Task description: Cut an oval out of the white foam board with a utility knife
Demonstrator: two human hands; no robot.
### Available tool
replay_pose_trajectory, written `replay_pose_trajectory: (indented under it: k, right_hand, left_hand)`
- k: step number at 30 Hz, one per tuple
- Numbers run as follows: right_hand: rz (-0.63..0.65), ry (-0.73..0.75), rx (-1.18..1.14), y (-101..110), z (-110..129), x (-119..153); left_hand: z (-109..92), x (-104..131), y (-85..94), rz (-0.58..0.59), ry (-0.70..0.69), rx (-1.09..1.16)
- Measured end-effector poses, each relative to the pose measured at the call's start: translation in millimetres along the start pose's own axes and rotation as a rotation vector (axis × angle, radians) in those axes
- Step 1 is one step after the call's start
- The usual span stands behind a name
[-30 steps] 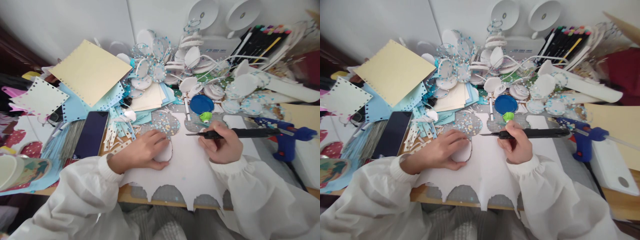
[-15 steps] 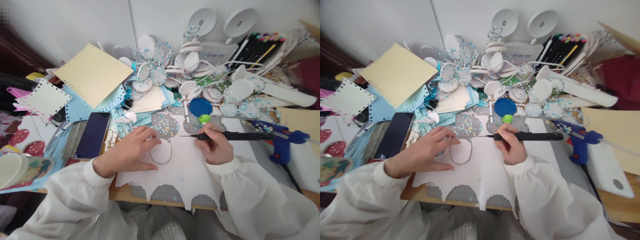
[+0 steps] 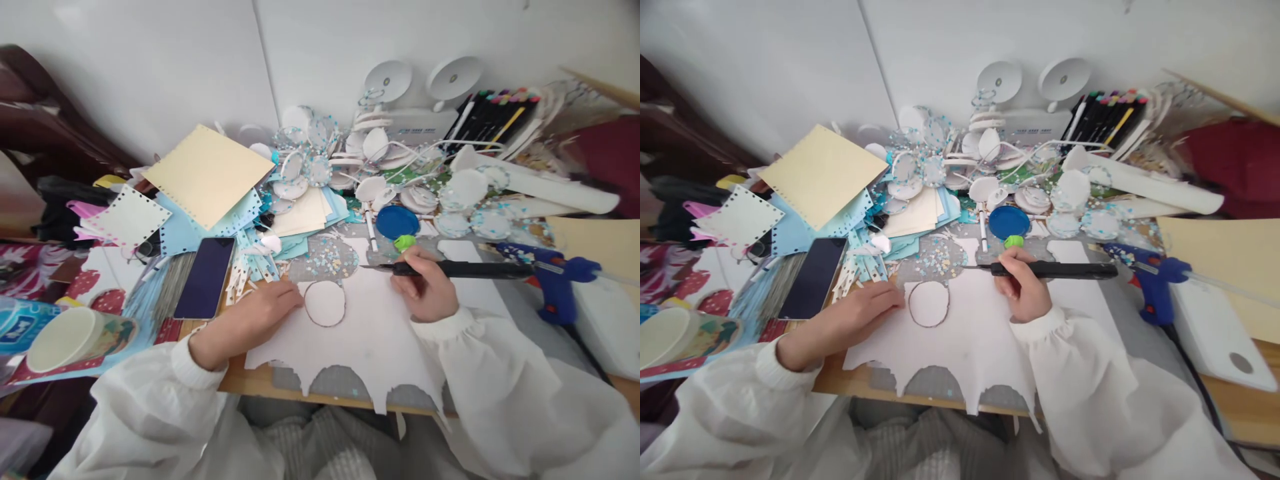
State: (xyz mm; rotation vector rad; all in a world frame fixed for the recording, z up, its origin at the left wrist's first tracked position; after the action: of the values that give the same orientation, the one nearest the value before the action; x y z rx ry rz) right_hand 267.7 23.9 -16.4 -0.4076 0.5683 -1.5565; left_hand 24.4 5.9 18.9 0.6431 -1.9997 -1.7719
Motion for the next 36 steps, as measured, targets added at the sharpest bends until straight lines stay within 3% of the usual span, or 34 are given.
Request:
replay_pose_trajectory:
  k: [6,11,13,15,19,22,25,31,36]
  right_hand:
    - [-0.013,0.011,-0.053,5,-1,-1]
    - [-0.078,0.007,-0.089,8,-2,0]
    - [-0.104,0.028,-0.09,10,-1,0]
    - [-0.129,0.052,-0.088,12,0,0]
    - [-0.165,0.082,-0.049,14,1,0]
    - [-0.166,0.091,-0.015,13,1,1]
    - [-0.177,0.091,-0.02,12,1,1]
    - [-0.202,0.082,-0.042,14,4,2]
    - [-0.058,0.046,0.016,-5,0,14]
  left_hand:
    - [57,11,44.7,-0.334,0.318,-0.137]
    - [91,19,63.6,-0.44,0.503,-0.261]
    - [88,19,64.5,-0.48,0.507,-0.249]
    - [73,13,59.3,-0.459,0.408,-0.187]
    - [24,-5,32.0,-0.204,0.033,-0.068]
    - [4,-17,11.5,-0.069,-0.12,-0.054]
    - [2,-27,-3.3,-0.031,-0.191,-0.039]
    - [13,-31,-19.9,-0.018,-0.187,-0.019]
    - [16,-29,-21.6,-0.063,-0.175,-0.043]
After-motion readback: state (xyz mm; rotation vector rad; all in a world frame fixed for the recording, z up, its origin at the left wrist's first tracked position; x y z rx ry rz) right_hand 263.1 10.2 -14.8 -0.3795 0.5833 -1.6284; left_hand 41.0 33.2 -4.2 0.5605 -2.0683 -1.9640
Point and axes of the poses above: each hand's wrist, its own x-axis away from the middle knuckle, its own y-axis out of the back of the hand, z = x × y, the point moved 6 cm from there along -x, towards the middle knuckle, and after that the axes turned 14 degrees about -x, right-handed, at the moved point
